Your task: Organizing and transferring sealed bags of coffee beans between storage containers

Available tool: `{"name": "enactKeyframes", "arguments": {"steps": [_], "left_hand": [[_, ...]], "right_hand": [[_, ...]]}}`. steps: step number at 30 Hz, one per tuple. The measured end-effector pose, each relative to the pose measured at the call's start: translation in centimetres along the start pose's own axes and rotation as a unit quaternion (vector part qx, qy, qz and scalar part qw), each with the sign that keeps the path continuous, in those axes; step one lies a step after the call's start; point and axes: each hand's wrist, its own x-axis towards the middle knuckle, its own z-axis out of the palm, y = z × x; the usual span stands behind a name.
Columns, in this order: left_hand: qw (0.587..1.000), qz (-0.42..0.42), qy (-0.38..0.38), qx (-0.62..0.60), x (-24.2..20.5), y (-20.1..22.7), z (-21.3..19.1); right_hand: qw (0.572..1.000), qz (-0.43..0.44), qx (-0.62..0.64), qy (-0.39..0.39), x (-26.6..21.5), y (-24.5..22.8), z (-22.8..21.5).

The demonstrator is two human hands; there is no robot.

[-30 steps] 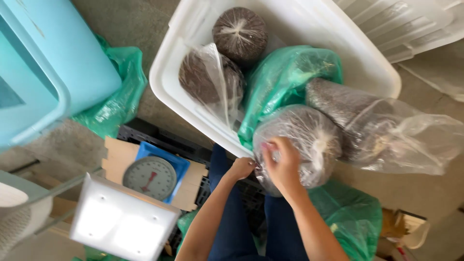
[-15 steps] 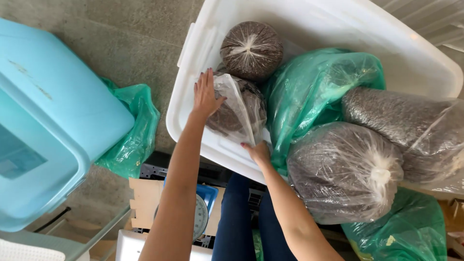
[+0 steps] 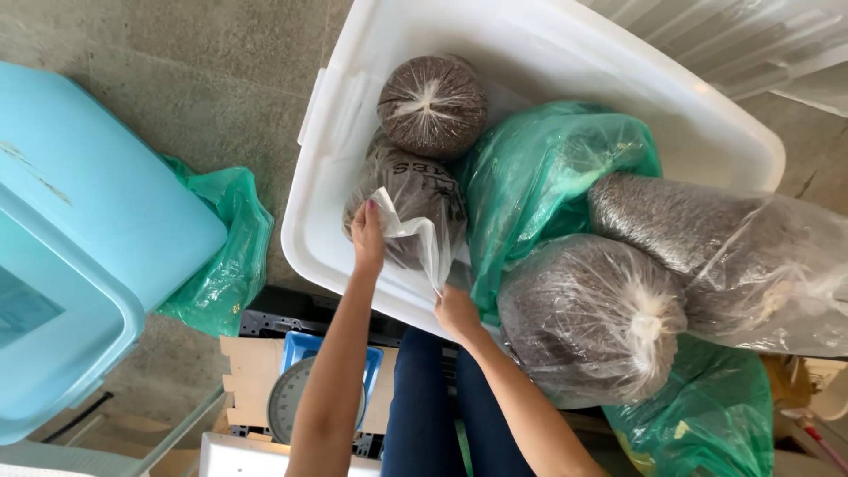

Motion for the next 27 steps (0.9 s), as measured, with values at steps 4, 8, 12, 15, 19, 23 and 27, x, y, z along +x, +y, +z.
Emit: {"name": "enactKeyframes", "arguments": {"steps": [4,8,12,15,19,23,27], "left_hand": [[0.998,0.049,-0.014,-0.031,-6.0,4.8,2.0],[0.999,0.036,-0.017,-0.008,-10.0,4.1,3.7],[0.998,0.056,-0.031,-0.024,-15.5,8.3,4.1],[0.996,0.075,-0.038,-0.011,-21.0,15.3,2.4],[0.973,0.215,-0.081,-0.035,-28.5,25.3,-0.9],[0.952,0.262,-0.096,-0.121,-35.3,29.4,-5.2],[0.938,0.251,-0.074,-0.227,-40.3,31.9,-9.7]], "right_hand": [[0.991,0.084,-0.030,-0.100,-1.8,1.0,-3.3],[0.983,0.098,-0.111,-0.113,-1.0,8.0,0.7],[0.997,0.042,-0.047,-0.053,-5.1,9.1,-1.8],[0.995,0.017,-0.091,-0.038,-9.1,7.5,-4.0],[0.989,-0.064,-0.122,-0.048,-15.5,5.6,-8.8],[0.956,-0.282,-0.077,-0.012,-22.8,1.9,-15.0],[0.924,-0.374,-0.077,-0.029,-28.2,-1.4,-18.7]]}}
